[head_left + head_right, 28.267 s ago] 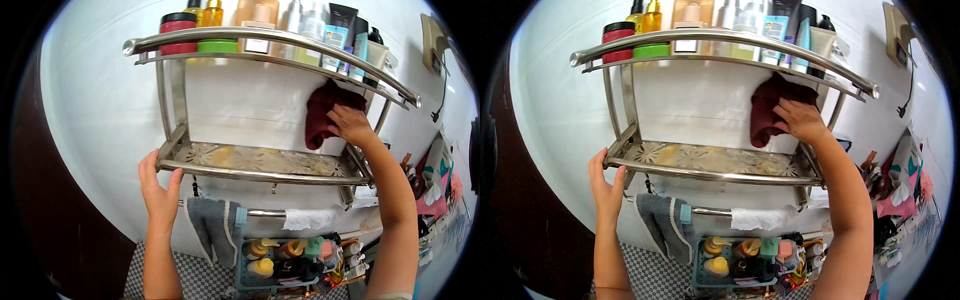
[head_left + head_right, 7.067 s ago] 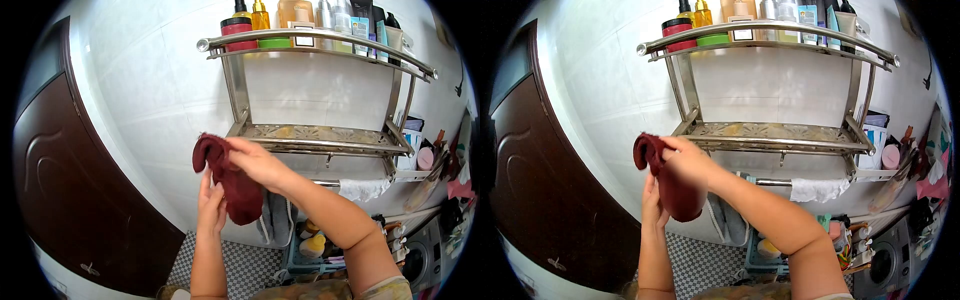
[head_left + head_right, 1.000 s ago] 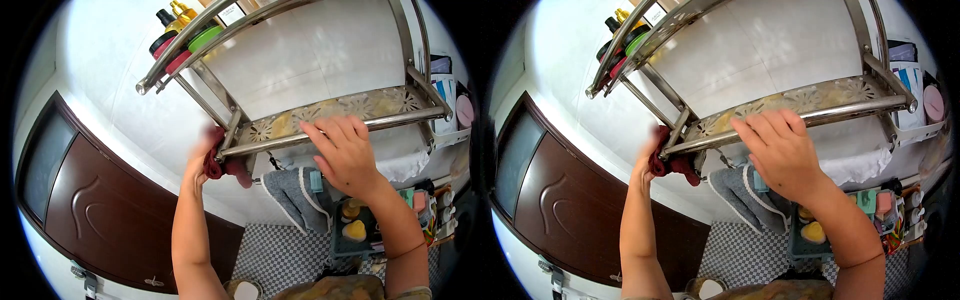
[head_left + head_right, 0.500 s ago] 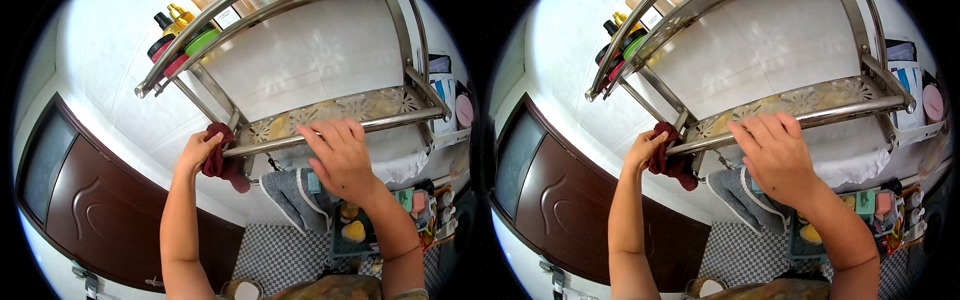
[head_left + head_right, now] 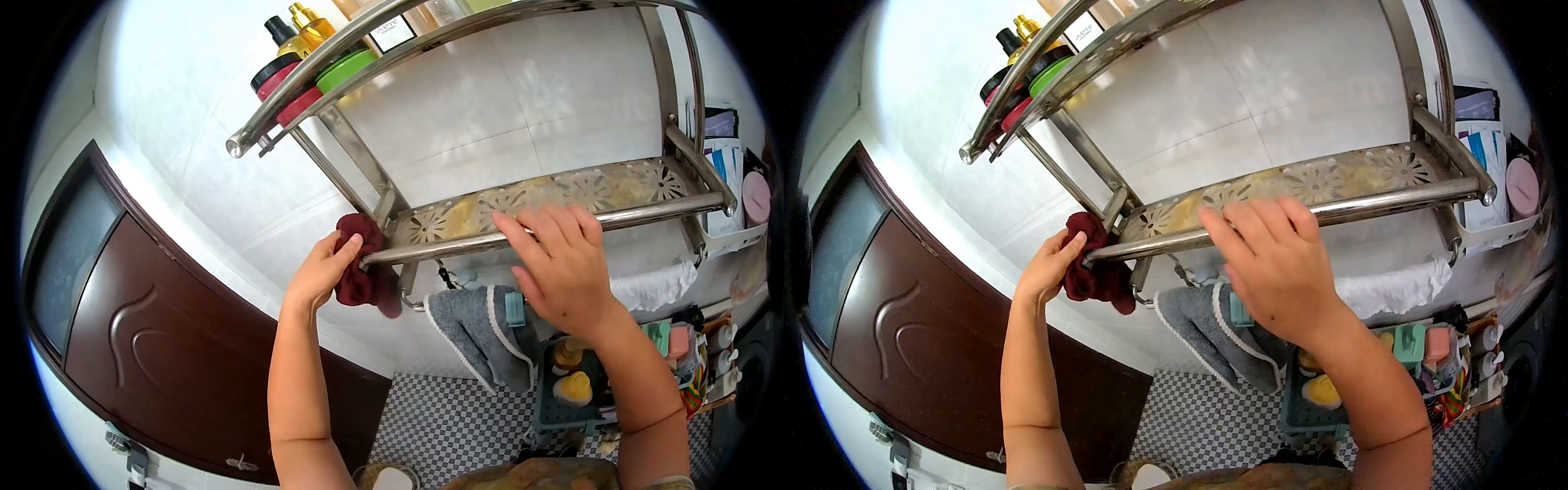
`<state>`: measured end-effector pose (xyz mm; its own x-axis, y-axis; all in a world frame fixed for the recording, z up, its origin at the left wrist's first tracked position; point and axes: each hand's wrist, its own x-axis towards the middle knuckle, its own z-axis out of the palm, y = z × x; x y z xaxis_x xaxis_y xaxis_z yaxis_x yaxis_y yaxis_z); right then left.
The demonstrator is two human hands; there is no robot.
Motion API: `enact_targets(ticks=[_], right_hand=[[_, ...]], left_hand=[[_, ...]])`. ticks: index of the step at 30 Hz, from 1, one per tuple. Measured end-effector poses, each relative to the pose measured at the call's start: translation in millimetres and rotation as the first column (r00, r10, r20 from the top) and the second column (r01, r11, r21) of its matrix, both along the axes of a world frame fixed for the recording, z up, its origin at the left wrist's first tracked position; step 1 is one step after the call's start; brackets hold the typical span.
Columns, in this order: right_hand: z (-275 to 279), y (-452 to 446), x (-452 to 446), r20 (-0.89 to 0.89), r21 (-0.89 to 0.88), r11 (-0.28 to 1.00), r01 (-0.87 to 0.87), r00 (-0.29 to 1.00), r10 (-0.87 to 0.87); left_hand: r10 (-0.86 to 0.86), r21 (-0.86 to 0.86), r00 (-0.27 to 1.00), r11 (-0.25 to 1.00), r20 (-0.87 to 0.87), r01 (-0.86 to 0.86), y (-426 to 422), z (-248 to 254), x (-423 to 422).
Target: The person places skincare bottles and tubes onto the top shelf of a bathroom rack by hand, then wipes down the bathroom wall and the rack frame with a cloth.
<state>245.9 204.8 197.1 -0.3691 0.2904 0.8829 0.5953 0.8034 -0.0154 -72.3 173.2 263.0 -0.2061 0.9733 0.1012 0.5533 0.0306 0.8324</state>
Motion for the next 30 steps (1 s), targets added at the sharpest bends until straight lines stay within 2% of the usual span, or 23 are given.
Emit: enact_targets(ticks=[1, 3, 4, 6, 7, 9, 11, 13, 14, 16, 19, 20, 21, 23, 24, 25, 27, 28, 29, 30], right_hand=[[0, 0, 0, -0.005, -0.004, 1.000, 0.003, 1.000, -0.003], [1, 0, -2, -0.008, -0.008, 1.000, 0.006, 1.000, -0.006], [1, 0, -2, -0.006, -0.009, 1.000, 0.011, 1.000, -0.011], [0, 1, -3, -0.007, -0.008, 1.000, 0.022, 1.000, -0.022], [-1, 2, -4, -0.003, 0.017, 0.999, 0.042, 0.999, -0.042], [-1, 5, -3, 0.012, 0.051, 0.996, 0.071, 0.997, -0.072], [-1, 5, -3, 0.012, 0.064, 0.995, 0.077, 0.997, -0.078], [0, 4, -3, 0.012, 0.066, 0.994, 0.082, 0.996, -0.083], [0, 4, -3, 0.011, 0.064, 0.994, 0.083, 0.996, -0.084], [0, 3, -4, 0.010, 0.061, 0.994, 0.090, 0.996, -0.090], [0, 2, -5, 0.002, 0.051, 0.994, 0.095, 0.995, -0.096], [0, 2, -5, -0.004, 0.041, 0.995, 0.095, 0.996, -0.094], [0, 2, -6, -0.006, 0.044, 0.994, 0.102, 0.995, -0.102], [-2, 4, -6, 0.007, 0.061, 0.990, 0.127, 0.992, -0.128], [-3, 6, -7, 0.005, 0.066, 0.989, 0.135, 0.991, -0.135], [-4, 6, -7, 0.007, 0.075, 0.987, 0.141, 0.990, -0.142], [-5, 9, -8, 0.012, 0.082, 0.985, 0.149, 0.989, -0.150], [-6, 10, -8, 0.013, 0.100, 0.982, 0.162, 0.986, -0.165], [-7, 10, -8, 0.013, 0.119, 0.977, 0.175, 0.984, -0.178], [-7, 9, -8, 0.014, 0.116, 0.977, 0.178, 0.983, -0.181]], left_hand=[[-0.002, 0.000, 1.000, 1.000, 0.003, 0.002, 3, -2, 1], [-0.009, 0.053, 0.960, 0.999, 0.279, -0.006, 8, -3, 3], [-0.009, 0.052, 0.960, 0.999, 0.281, -0.006, 10, -9, -3], [-0.085, 0.095, 0.880, 0.994, 0.467, 0.045, 17, -24, -19], [-0.091, 0.097, 0.880, 0.994, 0.466, 0.052, 20, -28, -22], [-0.005, 0.174, 0.830, 0.979, 0.558, -0.111, 26, -38, -22], [-0.109, 0.334, 0.812, 0.936, 0.573, -0.109, 28, -40, -32], [-0.243, 0.410, 0.763, 0.912, 0.599, -0.032, 30, -39, -41], [-0.246, 0.411, 0.762, 0.911, 0.599, -0.028, 32, -39, -41], [-0.400, 0.477, 0.690, 0.874, 0.603, 0.091, 34, -34, -29], [-0.474, 0.483, 0.665, 0.855, 0.577, 0.191, 45, -36, -20], [-0.375, 0.471, 0.693, 0.880, 0.615, 0.058, 56, -43, -24], [-0.382, 0.473, 0.692, 0.879, 0.613, 0.066, 63, -44, -26], [-0.252, 0.427, 0.831, 0.904, 0.497, 0.019, 74, -42, -30], [-0.187, 0.398, 0.854, 0.917, 0.485, -0.025, 76, -39, -25], [-0.194, 0.401, 0.854, 0.916, 0.484, -0.019, 78, -36, -24], [-0.230, 0.434, 0.962, 0.889, 0.147, 0.146, 81, -32, -25], [-0.162, 0.404, 0.969, 0.912, 0.187, 0.074, 80, -32, -21], [-0.164, 0.402, 0.968, 0.912, 0.189, 0.076, 82, -33, -22], [-0.133, 0.404, 0.987, 0.910, 0.085, 0.088, 84, -34, -25]])
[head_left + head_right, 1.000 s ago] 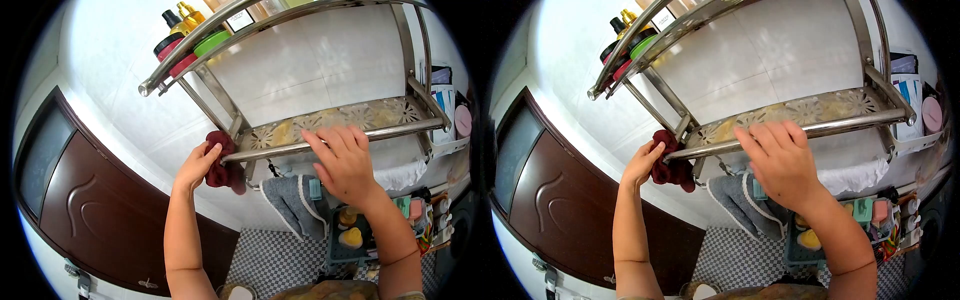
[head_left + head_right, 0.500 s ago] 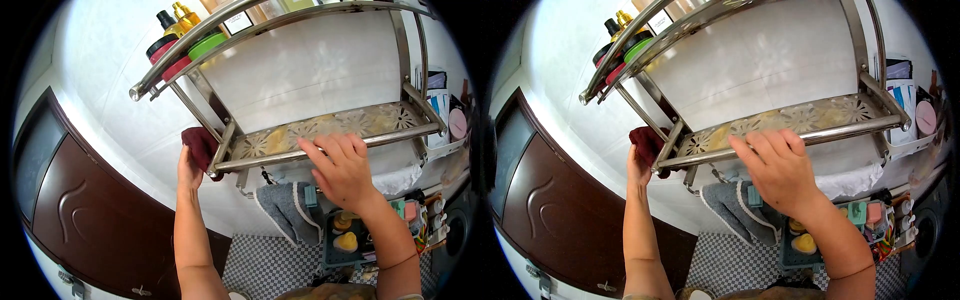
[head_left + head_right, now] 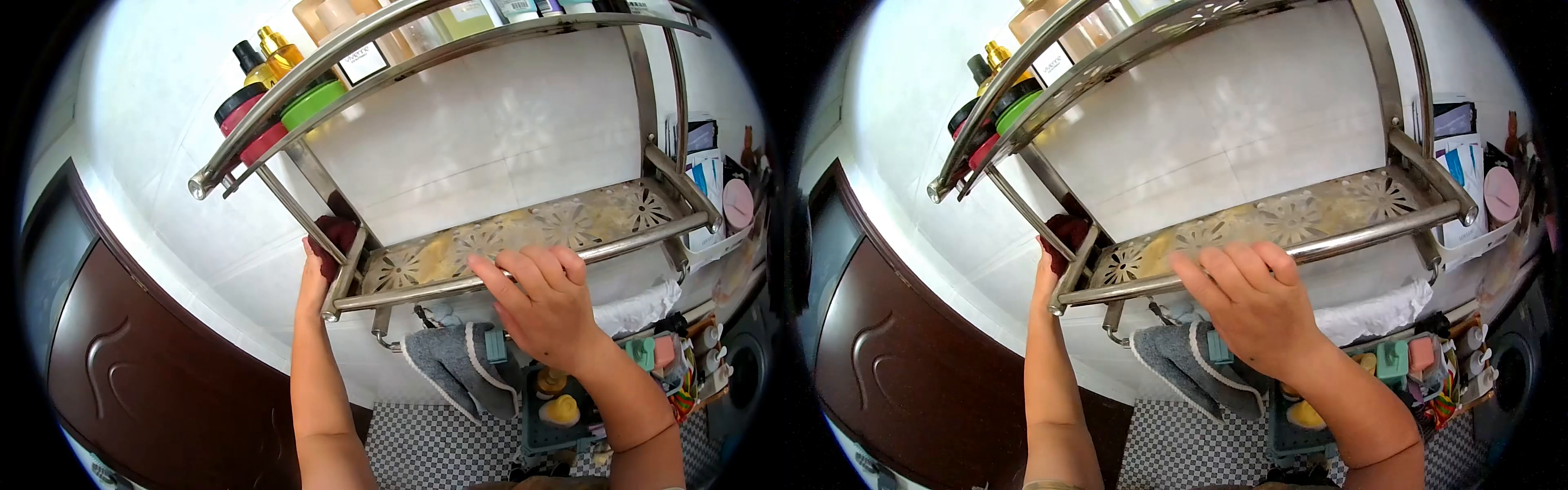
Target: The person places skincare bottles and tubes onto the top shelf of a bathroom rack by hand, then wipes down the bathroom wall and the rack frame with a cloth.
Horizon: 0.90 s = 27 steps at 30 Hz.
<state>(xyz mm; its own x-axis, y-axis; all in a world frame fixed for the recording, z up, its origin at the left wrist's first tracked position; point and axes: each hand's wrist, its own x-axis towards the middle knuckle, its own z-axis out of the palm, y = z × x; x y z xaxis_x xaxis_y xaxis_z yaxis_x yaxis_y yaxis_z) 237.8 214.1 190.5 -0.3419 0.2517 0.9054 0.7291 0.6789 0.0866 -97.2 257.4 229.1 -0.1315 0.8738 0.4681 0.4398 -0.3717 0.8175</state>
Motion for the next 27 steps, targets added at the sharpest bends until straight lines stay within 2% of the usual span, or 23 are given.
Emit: enact_targets(ticks=[1, 3, 5, 6, 10, 11, 13, 14, 17, 18, 19, 20, 24, 25, 26, 27], right_hand=[[1, -1, 0, -0.005, -0.006, 1.000, -0.007, 1.000, 0.007], [1, -2, -1, -0.011, -0.017, 1.000, -0.017, 1.000, 0.017], [1, -2, -1, -0.007, -0.011, 1.000, -0.002, 1.000, 0.002], [0, -2, -1, -0.008, -0.014, 1.000, -0.002, 1.000, 0.002], [1, 0, 0, 0.005, 0.013, 1.000, 0.000, 1.000, 0.000], [1, 0, 1, 0.013, 0.013, 1.000, 0.002, 1.000, -0.002], [-1, 2, 0, 0.014, 0.012, 1.000, 0.004, 1.000, -0.005], [-2, 3, 0, 0.016, 0.010, 1.000, 0.002, 1.000, -0.002], [-5, 5, 0, 0.008, 0.039, 0.999, 0.007, 1.000, -0.008], [-5, 5, -1, 0.010, 0.035, 0.999, 0.002, 1.000, -0.002], [-5, 5, -1, 0.013, 0.041, 0.999, 0.007, 1.000, -0.007], [-5, 4, -1, 0.013, 0.049, 0.999, 0.016, 1.000, -0.017], [-5, 3, -1, 0.012, 0.053, 0.998, 0.026, 1.000, -0.027], [-4, 3, -1, 0.015, 0.039, 0.999, 0.021, 1.000, -0.021], [-4, 3, 0, 0.020, 0.028, 0.999, 0.017, 1.000, -0.017], [-3, 3, 0, 0.022, 0.032, 0.999, 0.019, 1.000, -0.020]], left_hand=[[0.034, 0.014, 0.994, 0.999, -0.104, -0.033, 2, -1, -2], [-0.016, 0.028, 0.998, 0.999, -0.064, 0.018, 3, 0, 1], [0.045, -0.122, 0.993, 0.992, 0.109, -0.031, -4, 3, 5], [0.046, -0.125, 0.993, 0.992, 0.107, -0.032, -8, 3, 4], [-0.056, -0.104, 0.866, 0.987, 0.497, 0.123, -24, -3, 1], [-0.056, -0.104, 0.866, 0.987, 0.497, 0.124, -25, -2, 3], [-0.186, -0.021, 0.800, 0.970, 0.570, 0.240, -23, 3, 12], [-0.050, -0.056, 0.891, 0.995, 0.452, 0.085, -24, 5, 19], [-0.021, -0.121, 0.977, 0.991, 0.214, 0.047, -15, 8, 8], [-0.031, -0.065, 1.000, 0.997, 0.001, 0.031, -9, 11, 7], [-0.029, -0.006, 0.977, 1.000, -0.211, 0.028, -3, 13, 6], [0.027, -0.019, 0.933, 0.999, -0.359, -0.036, -3, 17, 7], [0.049, 0.090, 0.939, 0.996, -0.340, -0.020, 0, 6, 8], [-0.016, 0.037, 0.998, 0.999, -0.067, 0.019, -10, 7, 17], [-0.070, 0.001, 0.974, 0.997, 0.214, 0.071, -15, 7, 23], [-0.073, 0.005, 0.974, 0.997, 0.216, 0.074, -17, 8, 23]])
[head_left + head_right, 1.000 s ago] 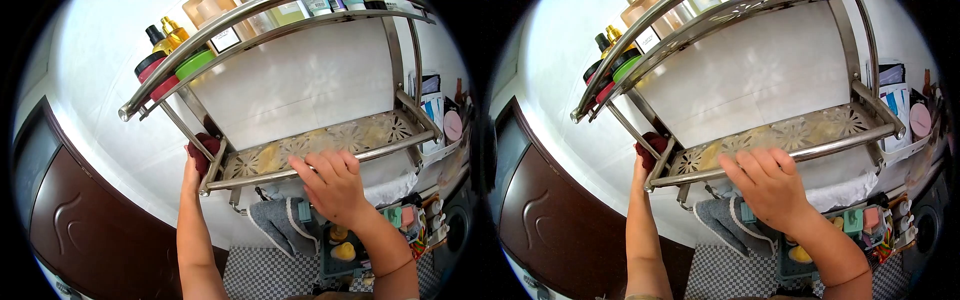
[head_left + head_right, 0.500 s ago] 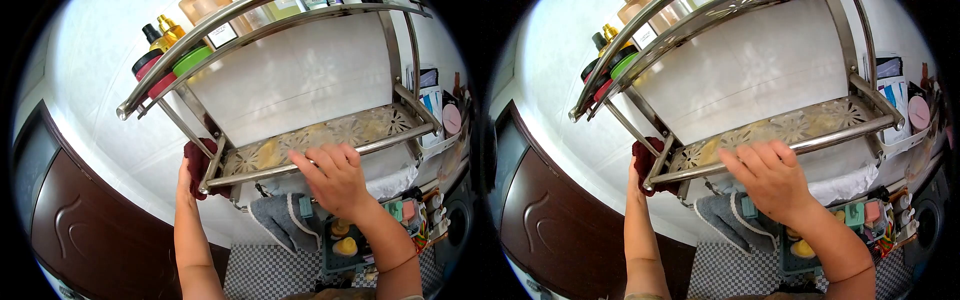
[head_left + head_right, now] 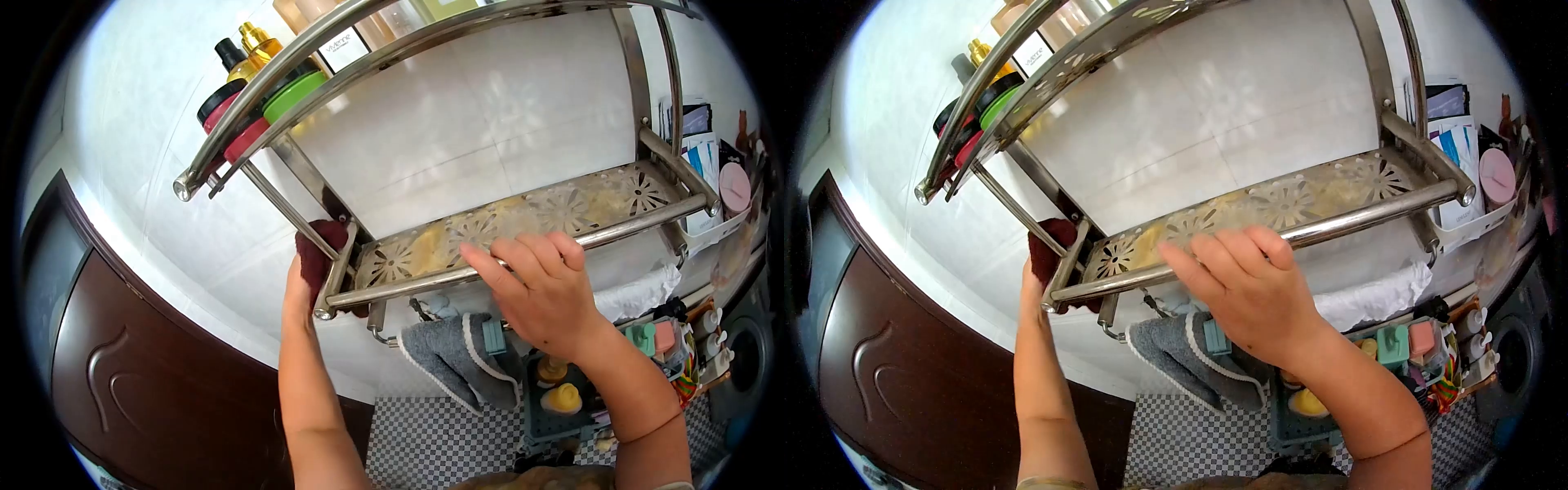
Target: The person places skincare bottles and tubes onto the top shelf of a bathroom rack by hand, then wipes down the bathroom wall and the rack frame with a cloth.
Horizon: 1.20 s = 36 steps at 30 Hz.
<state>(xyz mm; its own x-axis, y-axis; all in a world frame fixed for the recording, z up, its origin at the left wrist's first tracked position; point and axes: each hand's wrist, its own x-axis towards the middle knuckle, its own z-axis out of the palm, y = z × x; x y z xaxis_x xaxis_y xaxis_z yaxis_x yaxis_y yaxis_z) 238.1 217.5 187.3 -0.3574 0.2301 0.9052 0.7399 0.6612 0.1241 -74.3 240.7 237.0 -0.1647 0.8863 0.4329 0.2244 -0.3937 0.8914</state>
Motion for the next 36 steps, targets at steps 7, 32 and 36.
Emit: enact_targets(ticks=[7, 32, 36], right_hand=[[-2, 1, -1, -0.004, -0.003, 1.000, 0.005, 1.000, -0.005], [3, -1, 0, 0.007, -0.010, 1.000, -0.016, 1.000, 0.016], [5, -6, -2, -0.013, -0.059, 0.998, -0.037, 0.999, 0.036]], left_hand=[[-0.002, -0.209, 0.993, 0.978, 0.115, 0.027, 1, 8, -6], [-0.012, 0.109, 0.941, 0.994, 0.339, -0.026, -79, -48, -6], [0.070, -0.088, 0.959, 0.995, 0.275, -0.047, -55, -33, -17]])
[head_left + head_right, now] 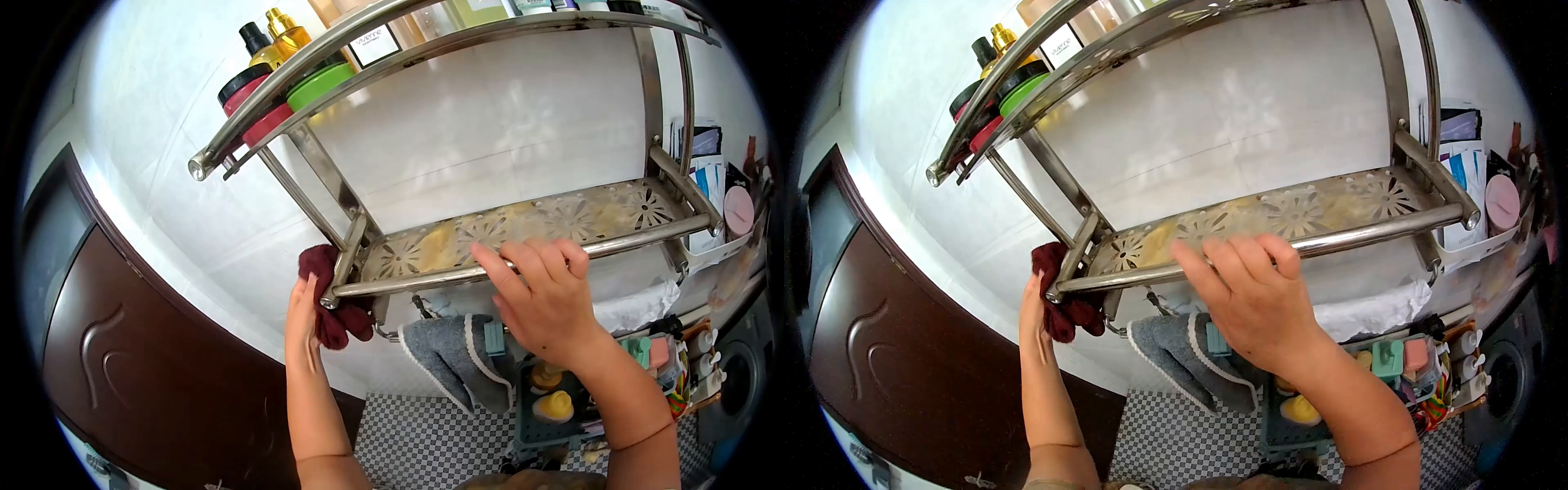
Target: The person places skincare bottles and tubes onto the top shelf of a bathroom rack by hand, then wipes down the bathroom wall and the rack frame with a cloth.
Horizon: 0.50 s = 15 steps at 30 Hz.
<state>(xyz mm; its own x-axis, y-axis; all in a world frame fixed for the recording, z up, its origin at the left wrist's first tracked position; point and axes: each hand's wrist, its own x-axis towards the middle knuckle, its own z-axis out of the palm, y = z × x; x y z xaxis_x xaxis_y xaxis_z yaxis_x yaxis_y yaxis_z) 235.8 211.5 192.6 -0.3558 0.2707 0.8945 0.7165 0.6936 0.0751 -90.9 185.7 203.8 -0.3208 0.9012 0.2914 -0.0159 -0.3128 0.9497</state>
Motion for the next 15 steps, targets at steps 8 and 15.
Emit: enact_targets(ticks=[8, 15], right_hand=[[1, -2, -2, -0.034, -0.021, 1.000, -0.012, 0.999, 0.011], [4, -5, 3, 0.024, -0.057, 0.996, -0.071, 0.997, 0.072]], left_hand=[[0.026, -0.090, 0.995, 0.995, -0.096, -0.035, 57, 10, -9], [0.005, -0.129, 0.986, 0.991, -0.167, -0.027, 63, 21, -5]])
